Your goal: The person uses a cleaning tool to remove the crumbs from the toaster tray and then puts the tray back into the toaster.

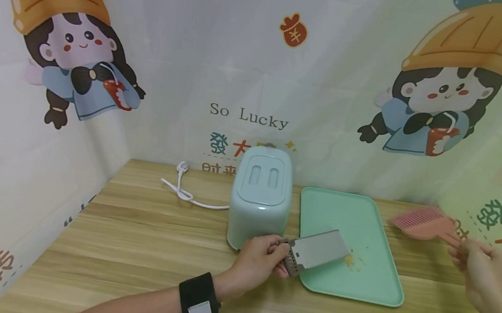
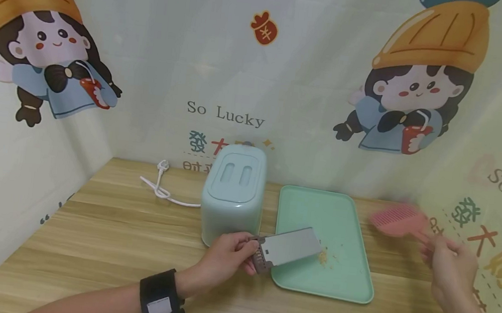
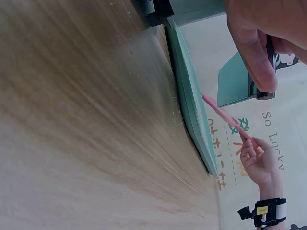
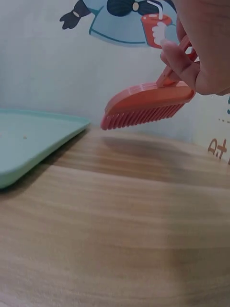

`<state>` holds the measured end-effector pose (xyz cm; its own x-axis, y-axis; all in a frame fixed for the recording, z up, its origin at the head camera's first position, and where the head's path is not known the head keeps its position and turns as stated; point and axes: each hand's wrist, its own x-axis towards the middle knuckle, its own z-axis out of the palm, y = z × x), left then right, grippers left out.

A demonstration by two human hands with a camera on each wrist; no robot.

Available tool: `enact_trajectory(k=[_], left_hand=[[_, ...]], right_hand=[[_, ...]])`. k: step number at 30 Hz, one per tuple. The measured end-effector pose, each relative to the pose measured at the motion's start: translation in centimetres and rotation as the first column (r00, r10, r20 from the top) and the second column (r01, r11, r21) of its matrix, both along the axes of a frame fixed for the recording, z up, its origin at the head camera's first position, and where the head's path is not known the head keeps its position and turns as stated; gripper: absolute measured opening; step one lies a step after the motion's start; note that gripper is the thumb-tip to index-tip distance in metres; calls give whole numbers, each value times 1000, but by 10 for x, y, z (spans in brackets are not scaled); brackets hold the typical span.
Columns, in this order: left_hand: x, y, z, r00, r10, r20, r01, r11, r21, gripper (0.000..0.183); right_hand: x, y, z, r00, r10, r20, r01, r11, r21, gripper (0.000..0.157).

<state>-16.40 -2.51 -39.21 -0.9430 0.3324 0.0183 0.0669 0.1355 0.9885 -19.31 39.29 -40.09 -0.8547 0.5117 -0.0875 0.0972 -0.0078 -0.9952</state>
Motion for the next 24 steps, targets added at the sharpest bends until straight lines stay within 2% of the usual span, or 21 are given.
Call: enact_trajectory(k=[6, 7, 9, 10, 11, 12, 13, 15, 18, 20, 22, 24], left_hand=[[0, 1, 1, 1000, -3, -1, 3, 1000, 6, 19], [1, 1, 1, 1000, -2, -1, 2, 1000, 7, 19], [1, 1, 1, 1000, 0, 1, 0, 1000, 10, 18], [1, 2, 1, 1000, 2, 1, -2, 1000, 10, 18], [0, 1, 1, 1000, 3, 2, -3, 1000, 10, 18], [0, 1, 1, 1000, 3, 3, -3, 1000, 10, 18], [0, 1, 1, 1000, 2, 3, -2, 1000, 9, 18], [0, 1, 0, 1000, 2, 0, -2, 1000, 7, 18], [-1, 1, -1, 1000, 1, -6, -1, 1000, 2, 18], [-1, 0, -1, 1000, 0, -8, 0, 1000, 0, 18], [-1, 0, -1, 1000, -1, -7, 1, 1000, 2, 18], [-1, 0, -1, 1000, -3, -4, 3, 1000, 5, 18]], right_hand=[[1, 4, -8, 995, -51, 81, 53, 998, -16, 11], [1, 4, -8, 994, -59, 94, 57, 998, 22, 13], [1, 4, -9, 990, -69, 127, 49, 987, 154, 28], [1, 3, -9, 986, -77, 146, 40, 969, 245, 35], [1, 3, -9, 982, -87, 168, 23, 936, 351, 42], [2, 3, -9, 978, -92, 187, -4, 888, 460, 47], [3, 3, -10, 975, -98, 199, -33, 822, 568, 50], [4, 4, -10, 977, -85, 196, -87, 683, 725, 52], [5, 7, -10, 987, -26, 161, -131, 467, 875, 45], [6, 8, -11, 991, 30, 134, -136, 345, 929, 39], [6, 9, -13, 988, 76, 133, -148, 248, 957, 36], [7, 10, -14, 981, 114, 156, -175, 190, 966, 40]])
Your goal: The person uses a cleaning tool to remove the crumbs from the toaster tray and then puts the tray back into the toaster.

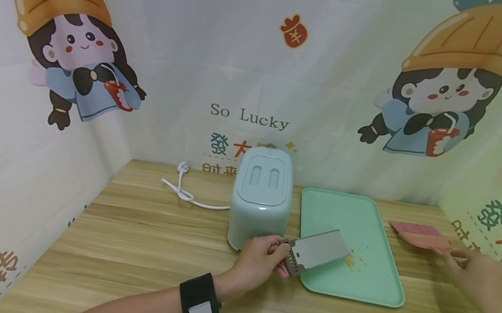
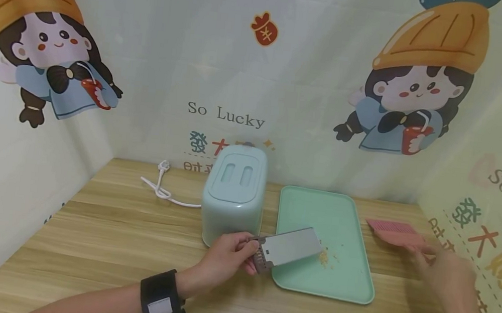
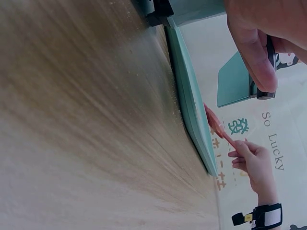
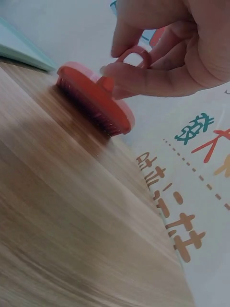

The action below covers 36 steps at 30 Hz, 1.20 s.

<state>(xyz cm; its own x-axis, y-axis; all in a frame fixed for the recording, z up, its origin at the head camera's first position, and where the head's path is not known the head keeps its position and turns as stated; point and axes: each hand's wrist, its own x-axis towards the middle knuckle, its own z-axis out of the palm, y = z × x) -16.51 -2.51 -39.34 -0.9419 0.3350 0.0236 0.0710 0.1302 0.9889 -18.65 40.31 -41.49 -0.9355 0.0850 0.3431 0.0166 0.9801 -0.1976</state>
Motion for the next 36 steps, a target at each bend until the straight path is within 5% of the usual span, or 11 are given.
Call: enact_trajectory(k=[4, 9, 15, 26, 33, 36], left_hand=[[0, 0, 0, 1000, 0, 6, -1, 1000, 7, 18], [1, 0, 0, 1000, 5, 6, -5, 1000, 2, 18], [1, 0, -1, 1000, 7, 6, -7, 1000, 8, 18], [2, -1, 0, 1000, 6, 15, -6, 1000, 10, 18], [-16, 0, -35, 1000, -1, 24, 1, 1000, 23, 19], [-16, -1, -35, 1000, 0, 23, 0, 1000, 18, 19]], right_hand=[[-1, 1, 0, 997, 33, 67, -34, 999, 16, 54], [-4, -1, 0, 988, 6, 155, -8, 1000, 13, 50], [-6, 0, -6, 941, -48, 334, 51, 999, -1, 56], [-9, -5, -22, 966, 29, 256, -51, 995, 80, 50], [-8, -6, -26, 966, 24, 256, -61, 989, 134, 52], [-8, -6, -25, 960, 15, 281, -49, 992, 113, 52]])
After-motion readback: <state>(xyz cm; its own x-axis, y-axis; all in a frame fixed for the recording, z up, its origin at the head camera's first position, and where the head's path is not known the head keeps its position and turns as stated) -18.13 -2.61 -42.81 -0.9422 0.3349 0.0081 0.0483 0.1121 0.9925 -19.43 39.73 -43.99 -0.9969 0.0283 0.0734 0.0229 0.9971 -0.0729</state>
